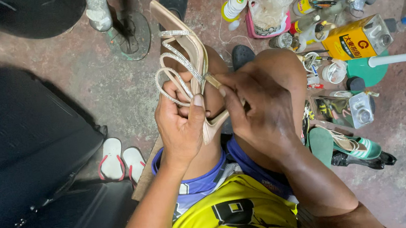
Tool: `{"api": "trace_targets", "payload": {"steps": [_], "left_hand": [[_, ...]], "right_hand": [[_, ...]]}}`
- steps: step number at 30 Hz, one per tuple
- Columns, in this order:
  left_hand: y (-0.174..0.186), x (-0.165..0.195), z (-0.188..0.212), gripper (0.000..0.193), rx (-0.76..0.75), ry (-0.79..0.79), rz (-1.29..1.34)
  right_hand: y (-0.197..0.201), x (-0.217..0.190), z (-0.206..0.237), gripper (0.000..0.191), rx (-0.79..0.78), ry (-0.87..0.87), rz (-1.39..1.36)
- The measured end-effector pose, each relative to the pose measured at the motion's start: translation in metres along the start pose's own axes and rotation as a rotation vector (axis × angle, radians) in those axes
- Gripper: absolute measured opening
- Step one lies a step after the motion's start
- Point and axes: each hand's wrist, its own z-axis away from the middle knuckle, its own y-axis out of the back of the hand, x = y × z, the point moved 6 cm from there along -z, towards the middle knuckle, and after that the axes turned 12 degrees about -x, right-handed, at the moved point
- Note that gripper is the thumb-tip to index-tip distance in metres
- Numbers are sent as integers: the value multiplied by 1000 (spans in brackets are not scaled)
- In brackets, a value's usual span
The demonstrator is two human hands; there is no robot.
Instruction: The person paints the heel and sole of a beige high-heeled sandal using a small brush and a container of brownish liquid. The person holds the shoe in the left hand and repeatedly dips the brush to apply the liquid to the heel and sole areas.
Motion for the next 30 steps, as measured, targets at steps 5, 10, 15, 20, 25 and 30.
{"api": "trace_targets", "payload": {"steps": [5, 10, 15, 20, 25, 30], "left_hand": [[-1, -1, 0, 32, 14, 9, 28], [-1, -3, 1, 32, 29, -13, 37], [1, -15, 4, 33, 7, -23, 83], [7, -31, 2, 42, -5, 42, 361], [30, -25, 6, 49, -81, 75, 658], [29, -14, 5, 45, -86, 59, 557]], "right_hand": [[-3, -6, 1, 17, -65, -43, -57], [-3, -13, 2, 15, -94, 6, -97], [-6, -3, 1, 16, -189, 8, -147], [7, 15, 1, 18, -389, -74, -422], [48, 18, 11, 16, -135, -88, -757], [42, 30, 0, 14, -122, -76, -962]]}}
